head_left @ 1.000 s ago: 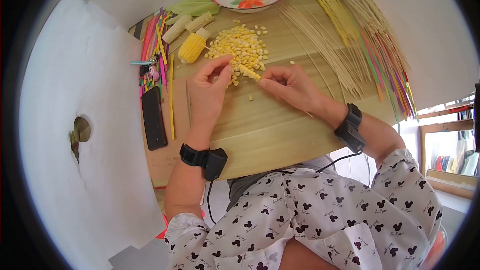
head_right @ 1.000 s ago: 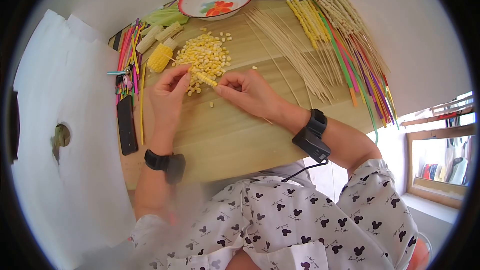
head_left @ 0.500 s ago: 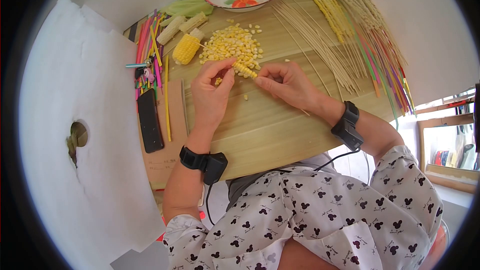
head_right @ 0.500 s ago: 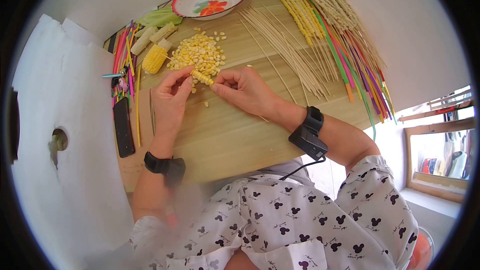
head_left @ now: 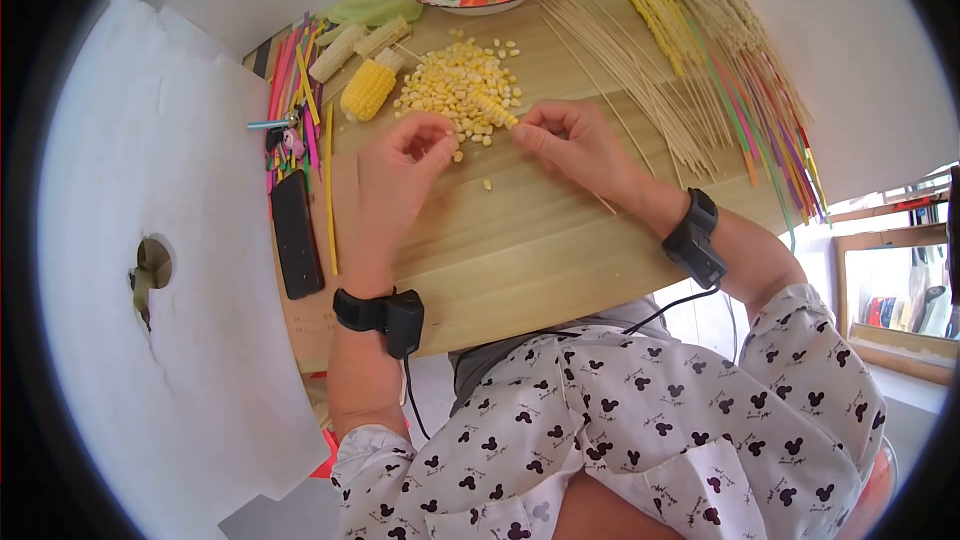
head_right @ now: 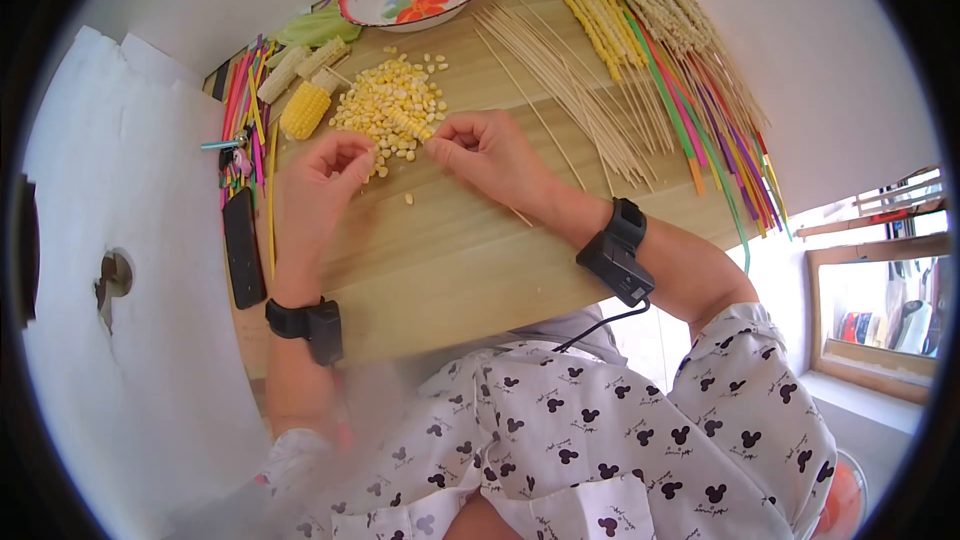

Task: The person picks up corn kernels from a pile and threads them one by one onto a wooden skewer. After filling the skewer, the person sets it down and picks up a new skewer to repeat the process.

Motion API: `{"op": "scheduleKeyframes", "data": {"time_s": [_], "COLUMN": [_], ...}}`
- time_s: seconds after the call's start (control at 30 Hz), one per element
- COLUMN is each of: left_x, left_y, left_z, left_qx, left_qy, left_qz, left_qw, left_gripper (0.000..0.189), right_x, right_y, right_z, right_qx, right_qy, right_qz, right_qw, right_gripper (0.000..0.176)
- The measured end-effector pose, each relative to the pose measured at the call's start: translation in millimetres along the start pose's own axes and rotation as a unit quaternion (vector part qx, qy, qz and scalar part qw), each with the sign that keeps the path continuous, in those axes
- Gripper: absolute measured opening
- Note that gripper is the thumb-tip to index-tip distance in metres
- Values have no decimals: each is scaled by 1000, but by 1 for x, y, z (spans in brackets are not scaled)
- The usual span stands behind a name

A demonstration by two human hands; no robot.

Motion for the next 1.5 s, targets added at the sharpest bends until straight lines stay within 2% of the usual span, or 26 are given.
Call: {"op": "scheduleKeyframes", "data": {"time_s": [0.03, 0.1, 0.13, 0.2, 0.3, 0.43, 0.53, 0.6, 0.63, 0.7, 0.73, 0.8, 0.83, 0.87, 0.97, 1.07, 1.5], "left_x": [0, 0, 3, 11, 10, 9, 8, 7, 4, -6, -9, -19, -28, -36, -54, -57, -50], "left_y": [1, 8, 10, 13, 15, 17, 16, 12, 9, -6, -14, -30, -37, -42, -53, -54, -48], "left_z": [-1, -6, -6, -8, -8, -9, -8, -5, -3, 3, 6, 12, 13, 15, 16, 16, 16], "left_qx": [0, -91, -91, -162, -185, -182, -168, -95, -90, 42, 52, 177, 202, 212, 239, 234, 207], "left_qy": [-1, 8, 8, -5, 35, 55, 83, 66, 66, -12, -10, -11, -10, -7, -22, -31, -46], "left_qz": [0, 7, 7, 132, 199, 182, 160, 100, 102, -76, -72, -232, -299, -295, -454, -507, -527], "left_qw": [1000, 996, 996, 978, 962, 965, 969, 988, 988, 996, 996, 956, 932, 932, 858, 829, 823], "left_gripper": [10, 10, 10, 13, 14, 11, 10, 9, 9, 12, 12, 18, 22, 22, 24, 26, 29], "right_x": [-3, -6, -5, -1, -3, -9, -10, -12, -14, -18, -16, -9, -8, -10, -8, -9, -12], "right_y": [0, 0, -1, -1, 0, 1, 0, 0, 1, 4, 4, 2, 3, 4, 5, 5, 6], "right_z": [-1, -2, -2, 0, -1, -5, -5, -6, -7, -9, -8, -7, -7, -8, -10, -12, -14], "right_qx": [0, -2, -2, -9, -10, -19, -24, -30, -35, -35, -43, -40, -50, -52, -72, -88, -103], "right_qy": [1, 9, 9, 4, 9, 8, 12, 22, 18, 33, 27, 25, 19, 19, 19, 25, 37], "right_qz": [0, 2, 2, -11, -4, -16, -22, -26, -28, -6, -7, -23, -25, -6, 4, -9, -23], "right_qw": [1000, 1000, 1000, 1000, 1000, 1000, 999, 999, 999, 999, 999, 999, 998, 998, 997, 996, 994], "right_gripper": [16, 18, 18, 17, 17, 17, 17, 17, 17, 17, 17, 17, 17, 17, 16, 15, 16]}}
Point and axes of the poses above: each hand's wrist, its own z-axis towards the middle knuckle, its own y-axis out of the palm, x = y × z, the point moved 1 cm from there along z, towards the middle knuckle, and after that the axes turned 7 degrees about y, right-handed, at the moved point
